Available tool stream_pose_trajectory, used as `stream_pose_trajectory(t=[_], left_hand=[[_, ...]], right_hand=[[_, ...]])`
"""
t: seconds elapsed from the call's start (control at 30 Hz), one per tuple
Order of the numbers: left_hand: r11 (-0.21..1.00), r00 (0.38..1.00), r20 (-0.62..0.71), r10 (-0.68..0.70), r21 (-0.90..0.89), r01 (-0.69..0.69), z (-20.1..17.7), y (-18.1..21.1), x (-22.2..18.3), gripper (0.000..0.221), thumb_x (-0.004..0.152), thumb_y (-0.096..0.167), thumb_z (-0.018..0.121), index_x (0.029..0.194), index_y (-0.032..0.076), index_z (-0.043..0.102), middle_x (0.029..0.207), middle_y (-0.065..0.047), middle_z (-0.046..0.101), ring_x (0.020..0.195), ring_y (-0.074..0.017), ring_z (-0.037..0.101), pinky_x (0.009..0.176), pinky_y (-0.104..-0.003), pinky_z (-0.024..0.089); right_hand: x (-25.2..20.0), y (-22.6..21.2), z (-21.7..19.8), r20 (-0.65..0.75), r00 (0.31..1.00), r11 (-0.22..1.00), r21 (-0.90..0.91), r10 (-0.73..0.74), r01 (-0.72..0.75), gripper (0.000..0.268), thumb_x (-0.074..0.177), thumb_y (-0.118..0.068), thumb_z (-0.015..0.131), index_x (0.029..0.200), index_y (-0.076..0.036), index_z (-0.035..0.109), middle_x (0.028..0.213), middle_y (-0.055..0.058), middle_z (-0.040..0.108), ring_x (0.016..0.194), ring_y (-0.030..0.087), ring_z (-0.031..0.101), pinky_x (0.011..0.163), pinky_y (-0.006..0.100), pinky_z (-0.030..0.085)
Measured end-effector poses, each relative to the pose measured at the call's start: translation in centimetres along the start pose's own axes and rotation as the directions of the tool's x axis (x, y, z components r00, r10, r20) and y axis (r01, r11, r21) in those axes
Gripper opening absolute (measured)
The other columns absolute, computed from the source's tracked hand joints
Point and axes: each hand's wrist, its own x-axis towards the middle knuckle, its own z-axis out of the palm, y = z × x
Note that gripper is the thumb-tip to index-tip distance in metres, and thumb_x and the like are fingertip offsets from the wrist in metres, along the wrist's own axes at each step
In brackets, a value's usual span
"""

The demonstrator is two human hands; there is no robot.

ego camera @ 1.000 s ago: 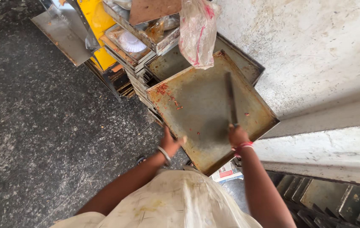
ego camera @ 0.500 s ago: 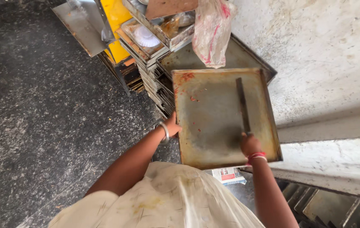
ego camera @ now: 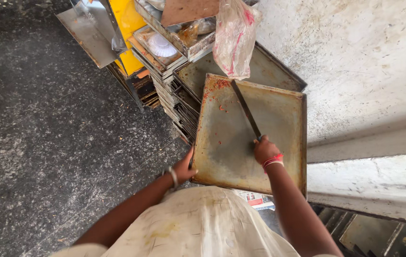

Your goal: The person uses a long knife to cut open a mesh bag of onions, retrieves a tray from a stack, and then peels several onions by hand on a counter.

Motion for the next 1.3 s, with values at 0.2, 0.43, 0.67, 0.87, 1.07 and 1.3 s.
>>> stream_pose_trajectory(t=[0.2,0.43,0.67,0.87,1.07,1.3], left_hand=[[0.912,0.964,0.134,-0.231,-0.316,0.262,-2.5,2.9,-2.4,0.107,0.09,0.004,0.06,0.163,0.038,-0.012,0.141,-0.028,0.06,0.089,-0.0372,0.073,0.074,-0.042,0.064],[0.95,0.967,0.173,-0.189,-0.217,0.225,-8.4,5.6,-2.5,0.103,0.093,0.005,0.064,0.162,0.041,-0.004,0.142,-0.021,0.057,0.083,-0.0259,0.073,0.065,-0.036,0.065],[0.974,0.967,-0.115,0.227,0.03,-0.225,-5.6,-2.2,0.3,0.085,0.101,0.033,0.071,0.164,0.015,0.017,0.154,-0.026,0.049,0.128,-0.0277,0.056,0.103,-0.04,0.047],[0.956,0.991,-0.13,-0.016,-0.293,-0.023,-2.8,-2.1,-0.8,0.086,0.094,0.041,0.063,0.163,0.014,0.02,0.134,-0.02,0.067,0.114,-0.0267,0.07,0.099,-0.04,0.054],[0.984,0.994,-0.111,0.004,-0.176,-0.024,-3.2,-0.6,-0.5,0.069,0.097,0.047,0.058,0.153,0.012,0.039,0.132,-0.014,0.067,0.114,-0.027,0.069,0.097,-0.039,0.052],[0.999,0.99,-0.139,-0.038,-0.008,0.037,-2.4,-1.0,0.7,0.054,0.101,0.049,0.048,0.14,0.012,0.052,0.12,-0.02,0.073,0.109,-0.0395,0.069,0.091,-0.044,0.053]], right_hand=[[2.9,-0.2,-3.2,0.017,0.998,0.993,-0.101,-0.058,0.06,0.04,0.104,-0.042,0.05,0.12,-0.005,0.052,0.105,0.034,0.07,0.103,0.053,0.067,0.091,0.058,0.052],[7.8,-2.9,-0.8,0.045,0.985,0.984,-0.069,-0.164,0.167,0.042,0.103,-0.042,0.052,0.117,-0.002,0.054,0.102,0.034,0.07,0.099,0.053,0.068,0.088,0.058,0.053],[-4.7,-3.5,1.7,0.192,0.952,0.971,0.026,-0.238,0.238,0.034,0.105,-0.039,0.044,0.118,-0.008,0.044,0.086,0.032,0.069,0.079,0.056,0.067,0.071,0.063,0.053],[-17.0,-1.0,-1.3,0.078,0.953,0.947,0.166,-0.291,0.276,0.031,0.099,-0.04,0.055,0.101,-0.009,0.059,0.074,0.023,0.071,0.073,0.048,0.067,0.065,0.058,0.05],[-23.1,-0.7,-4.1,-0.274,0.962,0.833,0.532,0.003,0.149,0.024,0.104,-0.026,0.057,0.107,-0.003,0.063,0.065,0.024,0.059,0.058,0.043,0.055,0.054,0.047,0.045],[-24.9,0.3,2.6,-0.24,0.963,0.991,0.081,0.122,-0.106,0.059,0.096,-0.019,0.058,0.139,0.014,0.035,0.07,0.023,0.067,0.063,0.042,0.067,0.054,0.052,0.05]])
